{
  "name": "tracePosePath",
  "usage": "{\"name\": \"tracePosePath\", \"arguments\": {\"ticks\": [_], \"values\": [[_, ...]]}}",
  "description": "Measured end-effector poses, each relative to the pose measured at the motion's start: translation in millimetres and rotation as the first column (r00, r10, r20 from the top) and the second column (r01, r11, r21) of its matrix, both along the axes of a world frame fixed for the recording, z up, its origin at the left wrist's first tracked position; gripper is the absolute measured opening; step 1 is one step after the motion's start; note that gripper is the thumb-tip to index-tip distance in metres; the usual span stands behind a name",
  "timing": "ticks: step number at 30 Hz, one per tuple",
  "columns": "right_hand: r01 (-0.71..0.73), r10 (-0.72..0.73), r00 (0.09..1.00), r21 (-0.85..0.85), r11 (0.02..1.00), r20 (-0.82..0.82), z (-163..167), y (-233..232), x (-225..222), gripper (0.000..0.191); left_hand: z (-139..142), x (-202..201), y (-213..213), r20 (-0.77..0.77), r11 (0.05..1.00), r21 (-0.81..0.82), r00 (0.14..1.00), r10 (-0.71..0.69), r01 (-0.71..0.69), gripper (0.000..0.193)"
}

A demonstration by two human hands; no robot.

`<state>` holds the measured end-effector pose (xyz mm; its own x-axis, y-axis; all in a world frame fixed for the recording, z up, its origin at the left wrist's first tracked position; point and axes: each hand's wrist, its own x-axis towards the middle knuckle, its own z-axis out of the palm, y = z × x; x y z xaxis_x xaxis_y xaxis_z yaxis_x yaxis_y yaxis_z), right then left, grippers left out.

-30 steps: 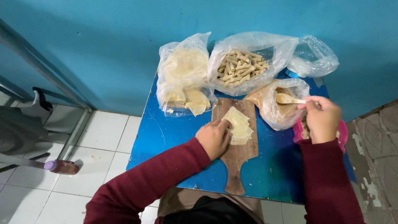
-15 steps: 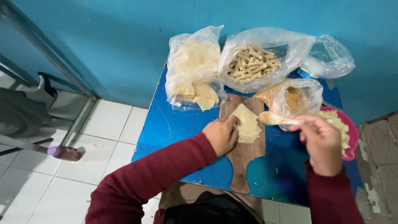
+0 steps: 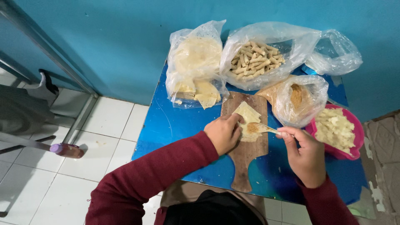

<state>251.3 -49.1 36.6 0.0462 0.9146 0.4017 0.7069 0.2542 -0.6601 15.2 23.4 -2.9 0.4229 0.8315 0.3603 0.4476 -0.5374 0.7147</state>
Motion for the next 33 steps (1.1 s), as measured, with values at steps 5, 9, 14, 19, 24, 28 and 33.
{"name": "tracePosePath", "arguments": {"ticks": [5, 9, 14, 19, 24, 28, 33], "values": [[-0.005, 0.004, 1.000, 0.033, 0.999, 0.028, 1.8, -2.3, -4.7, 0.015, 2.1, 1.4, -0.4, 0.011, 1.000, -0.014, 1.000, -0.016, 0.017, 0.019], [-0.020, 0.019, 1.000, 0.058, 0.998, 0.013, 0.6, -2.2, -6.0, 0.014, 0.4, 1.9, -0.4, 0.014, 1.000, -0.010, 1.000, -0.011, 0.011, 0.020], [-0.022, 0.020, 0.999, 0.063, 0.998, 0.037, -0.6, -2.9, -6.2, 0.013, -1.9, 1.9, 0.9, 0.030, 1.000, 0.026, 0.999, -0.015, 0.014, 0.020], [-0.019, 0.015, 0.998, 0.067, 0.998, 0.064, -1.0, -3.3, -5.3, 0.013, -2.8, 2.3, 0.6, 0.036, 1.000, 0.006, 0.999, -0.015, 0.015, 0.020], [0.009, -0.009, 1.000, 0.067, 0.998, 0.005, -4.2, -2.3, -5.1, 0.014, -2.5, 2.1, 0.1, 0.060, 1.000, 0.011, 0.998, -0.016, 0.016, 0.020], [0.009, -0.006, 0.998, 0.048, 0.999, -0.054, -6.5, -2.2, -3.1, 0.016, -2.9, 2.2, 0.9, 0.062, 1.000, 0.003, 0.998, -0.028, 0.028, 0.021], [0.079, -0.080, 0.995, -0.025, 0.997, -0.055, -9.6, 0.7, 1.0, 0.018, -8.1, 2.8, 3.3, 0.081, 0.999, 0.023, 0.996, -0.043, 0.041, 0.021]]}}
